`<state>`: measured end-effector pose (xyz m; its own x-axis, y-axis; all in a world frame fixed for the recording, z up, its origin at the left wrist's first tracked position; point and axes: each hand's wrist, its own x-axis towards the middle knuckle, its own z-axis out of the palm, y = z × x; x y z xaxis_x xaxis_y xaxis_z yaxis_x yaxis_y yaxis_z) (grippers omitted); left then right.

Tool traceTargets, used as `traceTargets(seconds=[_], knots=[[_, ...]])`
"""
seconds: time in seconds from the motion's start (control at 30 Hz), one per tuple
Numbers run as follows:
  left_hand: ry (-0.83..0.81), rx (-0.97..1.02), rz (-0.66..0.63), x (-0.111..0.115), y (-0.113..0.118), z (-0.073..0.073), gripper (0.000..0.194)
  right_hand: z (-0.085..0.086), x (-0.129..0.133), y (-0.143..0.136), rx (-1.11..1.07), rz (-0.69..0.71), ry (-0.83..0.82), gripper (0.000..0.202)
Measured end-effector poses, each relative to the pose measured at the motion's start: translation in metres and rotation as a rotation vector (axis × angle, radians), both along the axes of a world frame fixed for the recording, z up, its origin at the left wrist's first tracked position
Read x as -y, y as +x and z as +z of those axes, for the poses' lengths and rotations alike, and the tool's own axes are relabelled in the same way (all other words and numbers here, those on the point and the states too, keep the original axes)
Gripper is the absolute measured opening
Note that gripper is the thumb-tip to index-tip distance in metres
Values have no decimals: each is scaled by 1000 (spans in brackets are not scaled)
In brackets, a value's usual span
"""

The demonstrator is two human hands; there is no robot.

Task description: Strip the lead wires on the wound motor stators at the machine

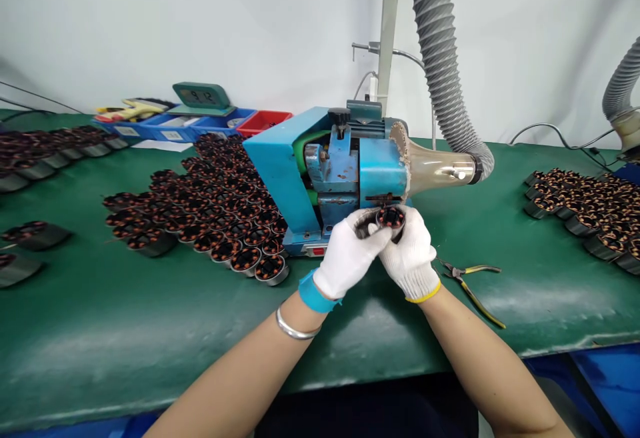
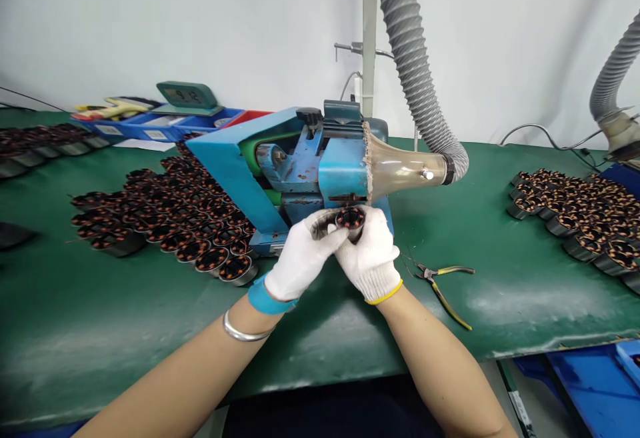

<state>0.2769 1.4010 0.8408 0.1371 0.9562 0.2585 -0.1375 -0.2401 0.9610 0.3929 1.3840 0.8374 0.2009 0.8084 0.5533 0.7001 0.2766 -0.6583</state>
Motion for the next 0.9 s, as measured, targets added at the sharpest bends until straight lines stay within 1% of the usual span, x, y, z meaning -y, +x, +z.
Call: traceTargets(seconds=[0.1,0.17,0.2,0.27,0.37,0.4,0.43,0.47,0.5,0.57,0.6,0.67,0.77,0.83,0.9], knots=[[102,-52,-73,11,-7,-4,48,-7,8,2,55,67,58,40],[130,-59,-117,14,-11,-6,52,-6,10,5,92,123,93,40],[129,-66,-116,14,-13,-7,53,-3,10,7,112,164,90,41],[118,-102,-70,11,-17,-9,53,7,9,15,150,288,20,53],[149,-222,58,6,-22,-10,52,24,6,30,137,574,-168,82],[173,-275,94,5,-23,-11,53,28,5,33,91,640,-216,86],[203,-329,119,4,-24,-11,53,30,5,35,29,674,-241,86],[241,-383,132,4,-25,-12,53,31,5,35,-37,673,-234,78],[287,-434,132,5,-25,-12,51,30,5,34,-100,632,-199,62],[371,-510,103,8,-24,-13,46,26,6,29,-202,493,-120,25],[391,-527,99,9,-23,-13,44,24,7,26,-246,428,-109,15],[375,-510,137,12,-20,-14,44,20,7,21,-350,336,-165,21],[272,-386,285,13,-14,-14,47,19,7,21,-528,286,-282,29],[217,-295,401,9,-14,-13,46,19,6,23,-613,265,-271,32],[215,-265,488,5,-17,-11,46,20,6,26,-573,239,-165,32]])
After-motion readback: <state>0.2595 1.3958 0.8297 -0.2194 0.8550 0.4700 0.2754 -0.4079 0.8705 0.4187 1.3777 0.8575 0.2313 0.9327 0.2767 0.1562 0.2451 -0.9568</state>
